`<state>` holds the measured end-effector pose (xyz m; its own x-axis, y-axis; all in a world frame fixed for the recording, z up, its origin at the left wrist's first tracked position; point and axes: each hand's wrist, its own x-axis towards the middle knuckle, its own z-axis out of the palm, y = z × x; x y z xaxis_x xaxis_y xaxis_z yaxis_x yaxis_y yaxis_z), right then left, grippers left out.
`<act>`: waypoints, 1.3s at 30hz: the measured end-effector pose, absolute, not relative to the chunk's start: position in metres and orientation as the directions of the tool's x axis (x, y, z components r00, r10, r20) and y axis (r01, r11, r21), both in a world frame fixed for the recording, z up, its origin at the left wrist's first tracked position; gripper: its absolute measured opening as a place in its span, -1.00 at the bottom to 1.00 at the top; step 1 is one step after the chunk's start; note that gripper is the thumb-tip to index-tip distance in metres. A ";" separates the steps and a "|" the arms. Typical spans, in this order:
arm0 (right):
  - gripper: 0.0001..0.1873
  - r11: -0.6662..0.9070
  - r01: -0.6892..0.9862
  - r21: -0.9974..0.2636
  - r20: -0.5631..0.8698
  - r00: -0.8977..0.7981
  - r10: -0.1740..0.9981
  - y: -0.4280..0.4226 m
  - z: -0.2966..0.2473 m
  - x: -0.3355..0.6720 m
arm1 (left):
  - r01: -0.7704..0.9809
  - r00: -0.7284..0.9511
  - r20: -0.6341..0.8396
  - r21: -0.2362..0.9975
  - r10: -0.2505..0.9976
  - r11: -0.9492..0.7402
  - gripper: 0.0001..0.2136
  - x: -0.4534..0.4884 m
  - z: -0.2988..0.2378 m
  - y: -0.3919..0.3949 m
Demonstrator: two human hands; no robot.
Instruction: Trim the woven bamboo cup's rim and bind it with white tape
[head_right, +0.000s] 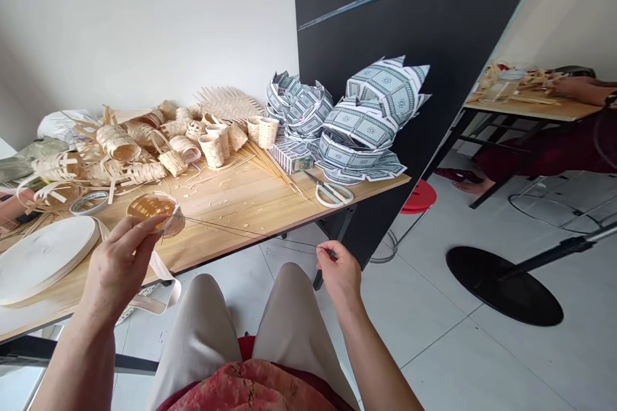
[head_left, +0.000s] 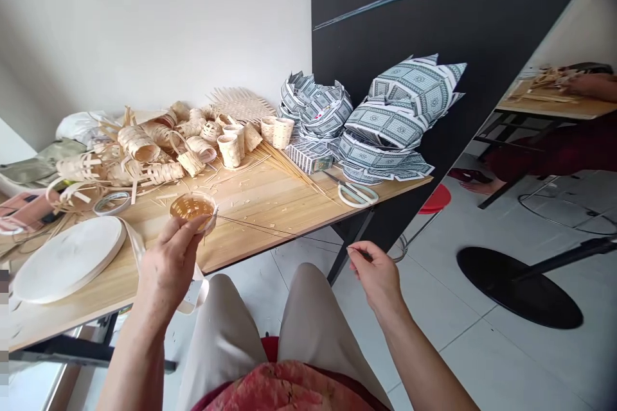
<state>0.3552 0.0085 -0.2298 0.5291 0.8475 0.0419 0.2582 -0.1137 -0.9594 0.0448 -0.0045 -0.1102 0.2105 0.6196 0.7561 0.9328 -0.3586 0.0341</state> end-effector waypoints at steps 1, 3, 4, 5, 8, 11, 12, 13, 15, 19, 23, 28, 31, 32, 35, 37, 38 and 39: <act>-0.76 -0.133 0.222 -0.966 0.000 0.515 0.857 0.008 -0.236 0.354 | 0.933 0.200 0.763 0.042 0.614 -0.357 -0.74 0.045 -0.110 -0.005; -0.75 -0.169 0.166 -0.971 -0.072 0.473 0.878 0.008 -0.245 0.352 | 0.934 0.183 0.767 0.059 0.615 -0.352 -0.74 0.045 -0.110 -0.006; -0.75 -0.186 0.148 -0.971 -0.102 0.445 0.889 0.007 -0.249 0.350 | 0.934 0.177 0.765 0.067 0.619 -0.350 -0.74 0.045 -0.111 -0.006; -0.76 -0.201 0.133 -0.971 -0.130 0.413 0.901 0.006 -0.252 0.349 | 0.934 0.171 0.763 0.076 0.623 -0.349 -0.74 0.046 -0.111 -0.006; -0.73 -0.248 0.094 -0.964 -0.216 0.261 0.941 -0.001 -0.254 0.345 | 0.924 0.174 0.764 0.092 0.621 -0.371 -0.75 0.048 -0.111 -0.006; -0.65 -0.304 0.072 -0.950 -0.301 0.054 0.952 -0.012 -0.255 0.349 | 0.902 0.208 0.758 0.096 0.618 -0.421 -0.74 0.049 -0.108 -0.009; -0.62 -0.321 0.073 -0.944 -0.321 0.010 0.947 -0.015 -0.257 0.353 | 0.896 0.217 0.755 0.098 0.619 -0.433 -0.74 0.050 -0.106 -0.010; -0.60 -0.334 0.077 -0.940 -0.335 0.000 0.942 -0.017 -0.259 0.359 | 0.892 0.220 0.751 0.104 0.622 -0.441 -0.75 0.050 -0.105 -0.011; -0.57 -0.339 0.084 -0.937 -0.332 0.087 0.939 -0.016 -0.265 0.371 | 0.883 0.215 0.739 0.132 0.639 -0.450 -0.77 0.050 -0.103 -0.014; -0.62 -0.245 0.132 -0.961 -0.172 0.410 0.896 -0.009 -0.253 0.377 | 0.842 0.193 0.700 0.242 0.688 -0.483 -0.78 0.052 -0.101 -0.017; -0.90 0.377 0.471 -0.797 0.534 0.261 0.804 -0.018 -0.186 0.334 | 0.748 0.207 0.652 0.375 0.729 -0.548 -0.79 0.060 -0.100 -0.018; -0.80 0.833 0.532 -0.154 0.904 -0.265 0.336 -0.028 -0.114 0.263 | 0.612 0.182 0.548 0.587 0.816 -0.531 -0.79 0.072 -0.098 -0.021; -0.84 0.865 0.502 -0.020 0.903 -0.363 0.231 -0.021 -0.105 0.242 | 0.532 0.161 0.487 0.690 0.858 -0.491 -0.81 0.076 -0.097 -0.024; -0.86 0.868 0.496 0.018 0.896 -0.392 0.206 -0.018 -0.106 0.239 | 0.502 0.154 0.470 0.721 0.869 -0.478 -0.81 0.077 -0.096 -0.024; -0.85 0.865 0.482 0.137 0.862 -0.488 0.136 -0.008 -0.107 0.235 | 0.419 0.148 0.411 0.798 0.899 -0.434 -0.81 0.079 -0.093 -0.025; -0.81 0.855 0.474 0.212 0.841 -0.534 0.088 -0.003 -0.106 0.237 | 0.387 0.153 0.393 0.821 0.907 -0.421 -0.81 0.080 -0.092 -0.025; -0.80 0.851 0.467 0.240 0.832 -0.551 0.067 -0.001 -0.104 0.238 | 0.379 0.152 0.394 0.824 0.907 -0.421 -0.82 0.080 -0.092 -0.025; -0.81 0.848 0.459 0.265 0.825 -0.563 0.047 0.001 -0.103 0.239 | 0.374 0.149 0.397 0.825 0.906 -0.423 -0.82 0.081 -0.092 -0.024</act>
